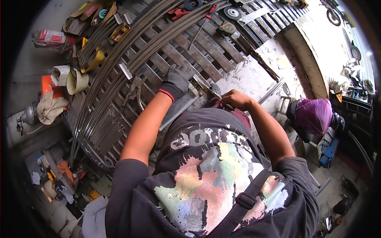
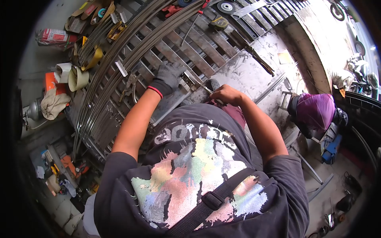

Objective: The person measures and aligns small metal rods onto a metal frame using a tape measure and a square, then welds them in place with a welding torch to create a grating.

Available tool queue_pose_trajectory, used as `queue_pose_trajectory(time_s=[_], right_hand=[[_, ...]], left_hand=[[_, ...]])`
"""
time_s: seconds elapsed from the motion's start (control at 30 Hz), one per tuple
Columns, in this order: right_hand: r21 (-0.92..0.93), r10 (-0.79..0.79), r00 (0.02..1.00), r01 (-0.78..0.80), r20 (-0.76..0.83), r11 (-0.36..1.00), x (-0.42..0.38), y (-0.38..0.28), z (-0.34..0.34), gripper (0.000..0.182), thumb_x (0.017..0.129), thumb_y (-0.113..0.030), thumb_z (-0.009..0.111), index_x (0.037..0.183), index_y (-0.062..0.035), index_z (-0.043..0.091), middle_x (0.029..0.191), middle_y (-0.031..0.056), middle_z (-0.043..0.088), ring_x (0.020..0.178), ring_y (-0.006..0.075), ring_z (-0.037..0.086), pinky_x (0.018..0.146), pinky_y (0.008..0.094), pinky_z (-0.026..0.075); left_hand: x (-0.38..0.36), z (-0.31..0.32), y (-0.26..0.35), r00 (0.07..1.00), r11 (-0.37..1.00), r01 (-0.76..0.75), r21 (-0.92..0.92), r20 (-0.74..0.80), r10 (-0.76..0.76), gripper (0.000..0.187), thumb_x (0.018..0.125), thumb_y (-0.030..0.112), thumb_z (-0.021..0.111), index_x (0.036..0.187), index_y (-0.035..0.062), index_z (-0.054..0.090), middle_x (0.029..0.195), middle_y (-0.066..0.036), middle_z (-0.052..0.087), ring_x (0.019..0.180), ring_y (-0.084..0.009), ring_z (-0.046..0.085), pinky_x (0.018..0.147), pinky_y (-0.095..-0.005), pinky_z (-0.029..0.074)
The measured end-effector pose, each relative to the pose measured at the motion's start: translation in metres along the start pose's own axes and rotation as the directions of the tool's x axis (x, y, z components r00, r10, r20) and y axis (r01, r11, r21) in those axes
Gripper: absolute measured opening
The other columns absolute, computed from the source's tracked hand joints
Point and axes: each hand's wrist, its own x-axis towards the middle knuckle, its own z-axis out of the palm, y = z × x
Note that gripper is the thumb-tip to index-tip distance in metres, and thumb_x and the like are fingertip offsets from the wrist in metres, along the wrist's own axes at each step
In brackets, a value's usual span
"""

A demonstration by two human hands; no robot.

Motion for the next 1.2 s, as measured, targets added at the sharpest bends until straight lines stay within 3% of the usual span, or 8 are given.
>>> queue_pose_trajectory(time_s=[0.1, 0.2, 0.33, 0.57, 0.7, 0.8, 0.97, 1.2], right_hand=[[-0.003, -0.034, 0.994, 0.035, 0.099, 0.999, 0.008, 0.006, -0.002, 0.03, 0.098, -0.019, 0.062, 0.114, -0.0021, 0.08, 0.098, 0.0153, 0.079, 0.082, 0.0297, 0.077, 0.072, 0.0409, 0.062], [0.21, 0.688, 0.611, -0.787, 0.39, 0.58, 0.029, -0.013, -0.005, 0.034, 0.099, -0.02, 0.057, 0.106, 0.0054, 0.078, 0.087, 0.0202, 0.077, 0.075, 0.0286, 0.077, 0.064, 0.0439, 0.061], [0.098, 0.766, 0.582, -0.809, 0.273, 0.579, 0.044, -0.033, 0.008, 0.044, 0.1, -0.029, 0.057, 0.102, 0.0103, 0.077, 0.084, 0.0235, 0.075, 0.084, 0.029, 0.077, 0.071, 0.043, 0.059], [-0.265, 0.666, 0.718, -0.615, 0.199, 0.742, 0.047, -0.011, 0.037, 0.034, 0.108, -0.036, 0.056, 0.126, -0.0225, 0.081, 0.108, 0.0202, 0.079, 0.1, 0.0393, 0.077, 0.089, 0.0475, 0.061], [-0.143, 0.712, 0.691, -0.698, 0.124, 0.702, 0.046, -0.011, 0.041, 0.035, 0.104, -0.038, 0.062, 0.119, -0.0147, 0.083, 0.107, 0.0241, 0.078, 0.099, 0.041, 0.077, 0.089, 0.0498, 0.06], [-0.168, 0.709, 0.696, -0.689, 0.114, 0.705, 0.046, -0.011, 0.038, 0.039, 0.101, -0.04, 0.066, 0.11, -0.0065, 0.083, 0.103, 0.0279, 0.077, 0.098, 0.0425, 0.077, 0.088, 0.0511, 0.059], [-0.096, 0.673, 0.734, -0.667, 0.087, 0.739, 0.044, -0.027, 0.027, 0.045, 0.099, -0.039, 0.066, 0.096, 0.0045, 0.08, 0.094, 0.0314, 0.075, 0.093, 0.0444, 0.077, 0.085, 0.0519, 0.059], [0.051, 0.785, 0.609, -0.793, 0.116, 0.607, 0.051, -0.048, 0.009, 0.047, 0.097, -0.036, 0.067, 0.095, 0.0093, 0.077, 0.092, 0.0327, 0.075, 0.09, 0.0456, 0.076, 0.082, 0.0522, 0.059]], left_hand=[[-0.002, -0.004, 0.004, 1.0, 1.0, 0.01, 0.015, 0.021, -0.011, 0.047, 0.094, 0.02, 0.068, 0.14, 0.0188, 0.068, 0.149, -0.014, 0.063, 0.136, -0.0346, 0.061, 0.117, -0.0557, 0.04], [-0.003, -0.005, 0.003, 0.999, 1.0, 0.006, 0.011, 0.037, -0.006, 0.046, 0.095, 0.021, 0.068, 0.141, 0.0181, 0.067, 0.15, -0.015, 0.062, 0.136, -0.0355, 0.06, 0.118, -0.0566, 0.039], [-0.003, -0.002, 0.004, 1.0, 1.0, 0.018, -0.013, 0.024, -0.018, 0.048, 0.095, 0.022, 0.067, 0.144, 0.0182, 0.066, 0.15, -0.015, 0.062, 0.137, -0.0355, 0.06, 0.12, -0.0572, 0.038], [-0.008, 0.005, 0.001, 1.0, 0.997, 0.022, -0.076, -0.019, -0.024, 0.057, 0.094, 0.024, 0.067, 0.151, 0.0186, 0.062, 0.151, -0.015, 0.061, 0.142, -0.0361, 0.056, 0.124, -0.0583, 0.034], [-0.019, 0.009, -0.006, 0.906, 0.977, -0.194, -0.084, -0.397, 0.146, 0.067, 0.089, 0.038, 0.075, 0.151, 0.0163, 0.061, 0.152, -0.014, 0.058, 0.146, -0.0361, 0.049, 0.126, -0.0567, 0.032], [-0.026, 0.013, 0.012, 0.889, 0.944, -0.257, -0.209, -0.434, 0.146, 0.081, 0.08, 0.052, 0.081, 0.15, 0.0136, 0.062, 0.152, -0.013, 0.055, 0.15, -0.0356, 0.043, 0.126, -0.0562, 0.03], [-0.023, 0.028, 0.045, 0.972, 0.998, -0.037, 0.046, -0.231, 0.047, 0.109, 0.078, 0.085, 0.062, 0.157, 0.0102, 0.056, 0.16, -0.012, 0.048, 0.154, -0.0421, 0.029, 0.127, -0.0666, 0.016], [-0.014, 0.056, 0.044, 0.943, 0.997, -0.044, 0.065, -0.327, 0.063, 0.102, 0.081, 0.079, 0.061, 0.154, 0.0075, 0.058, 0.159, -0.015, 0.048, 0.152, -0.0453, 0.03, 0.123, -0.0662, 0.022]])
